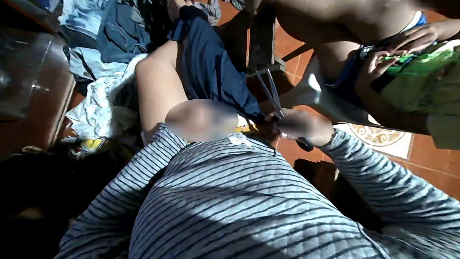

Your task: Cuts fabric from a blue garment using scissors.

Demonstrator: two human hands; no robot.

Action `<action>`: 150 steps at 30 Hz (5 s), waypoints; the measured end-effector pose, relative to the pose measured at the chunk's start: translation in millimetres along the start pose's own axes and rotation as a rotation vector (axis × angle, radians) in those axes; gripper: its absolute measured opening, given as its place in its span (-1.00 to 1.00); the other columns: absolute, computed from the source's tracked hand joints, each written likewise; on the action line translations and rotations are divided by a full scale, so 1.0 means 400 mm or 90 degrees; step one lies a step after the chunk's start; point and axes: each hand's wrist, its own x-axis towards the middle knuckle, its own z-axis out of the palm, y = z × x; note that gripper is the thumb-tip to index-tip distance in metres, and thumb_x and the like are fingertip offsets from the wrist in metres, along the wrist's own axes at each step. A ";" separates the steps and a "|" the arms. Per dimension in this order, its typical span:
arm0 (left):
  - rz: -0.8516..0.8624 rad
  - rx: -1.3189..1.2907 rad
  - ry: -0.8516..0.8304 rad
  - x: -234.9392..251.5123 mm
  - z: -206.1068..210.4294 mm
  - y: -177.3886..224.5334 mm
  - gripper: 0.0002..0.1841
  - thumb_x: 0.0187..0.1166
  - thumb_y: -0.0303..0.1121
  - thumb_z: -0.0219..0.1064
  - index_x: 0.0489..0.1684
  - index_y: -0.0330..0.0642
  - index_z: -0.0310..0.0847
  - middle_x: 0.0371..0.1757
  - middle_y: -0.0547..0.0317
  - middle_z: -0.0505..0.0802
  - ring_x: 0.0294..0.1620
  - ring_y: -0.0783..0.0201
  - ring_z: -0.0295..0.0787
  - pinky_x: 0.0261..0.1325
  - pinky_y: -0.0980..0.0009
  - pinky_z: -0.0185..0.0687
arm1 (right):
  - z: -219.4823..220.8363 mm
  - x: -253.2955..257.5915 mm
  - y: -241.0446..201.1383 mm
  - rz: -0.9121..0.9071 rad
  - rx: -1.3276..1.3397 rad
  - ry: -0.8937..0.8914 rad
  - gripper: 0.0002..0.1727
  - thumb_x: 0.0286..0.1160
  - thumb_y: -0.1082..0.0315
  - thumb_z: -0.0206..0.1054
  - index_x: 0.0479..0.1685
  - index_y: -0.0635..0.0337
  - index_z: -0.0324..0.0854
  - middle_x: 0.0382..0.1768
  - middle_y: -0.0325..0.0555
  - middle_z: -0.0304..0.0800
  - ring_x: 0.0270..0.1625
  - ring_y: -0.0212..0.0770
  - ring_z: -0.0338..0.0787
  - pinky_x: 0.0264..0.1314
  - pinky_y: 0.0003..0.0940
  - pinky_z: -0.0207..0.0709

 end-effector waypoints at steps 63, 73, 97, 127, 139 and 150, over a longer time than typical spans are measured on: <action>0.093 0.029 0.145 -0.015 0.018 0.031 -0.75 0.67 -0.18 0.36 -0.06 -0.09 0.92 -0.62 0.10 0.59 -0.57 0.20 0.49 -0.43 0.37 0.39 | 0.072 0.020 -0.020 0.138 0.444 -0.227 -0.46 0.34 -0.30 0.48 -0.16 0.01 0.74 -0.61 -0.48 0.69 -0.62 -0.56 0.67 -0.58 -0.68 0.56; 0.110 0.010 0.134 -0.004 0.018 0.037 -0.77 0.66 -0.21 0.37 -0.06 -0.09 0.93 -0.63 0.12 0.58 -0.57 0.22 0.48 -0.44 0.38 0.38 | 0.096 0.024 -0.042 0.131 0.417 -0.207 -0.34 0.31 -0.43 0.40 -0.11 0.02 0.72 -0.58 -0.46 0.71 -0.58 -0.53 0.71 -0.51 -0.64 0.62; -0.091 0.110 0.040 0.015 -0.023 -0.028 -0.75 0.32 -0.57 0.31 -0.11 -0.26 0.82 0.15 -0.16 0.86 0.28 -0.19 0.75 0.43 -0.03 0.55 | 0.070 -0.018 -0.042 0.213 0.432 -0.177 -0.23 0.29 -0.57 0.27 -0.08 0.01 0.66 -0.60 -0.41 0.67 -0.58 -0.46 0.72 -0.49 -0.59 0.64; -0.045 0.115 0.000 0.056 -0.036 -0.130 -0.77 0.38 -0.54 0.33 -0.08 -0.43 0.78 -0.11 -0.21 0.91 -0.01 -0.13 0.89 0.19 0.07 0.74 | 0.021 0.368 -0.006 0.196 0.032 0.532 -0.37 0.30 0.38 0.55 0.44 0.26 0.51 0.09 0.22 0.78 0.11 0.13 0.80 0.25 0.16 0.61; 0.035 0.048 -0.041 0.071 0.020 -0.091 -0.78 0.32 -0.38 0.45 -0.20 -0.35 0.79 -0.17 -0.10 0.89 -0.03 -0.02 0.86 0.16 0.14 0.74 | 0.076 0.160 0.002 0.137 0.195 0.348 -0.58 0.59 0.02 0.34 0.15 0.19 0.59 -0.37 -0.18 0.70 -0.44 -0.35 0.67 -0.32 -0.36 0.63; 0.026 0.008 0.050 0.085 0.037 -0.068 -0.76 0.54 -0.37 0.31 -0.07 -0.35 0.80 -0.16 -0.12 0.91 -0.08 0.08 0.88 0.12 0.26 0.74 | 0.131 -0.055 -0.092 0.212 0.570 -0.151 -0.30 0.72 -0.31 -0.32 -0.08 0.07 0.56 -0.56 -0.32 0.64 -0.57 -0.44 0.72 -0.46 -0.59 0.67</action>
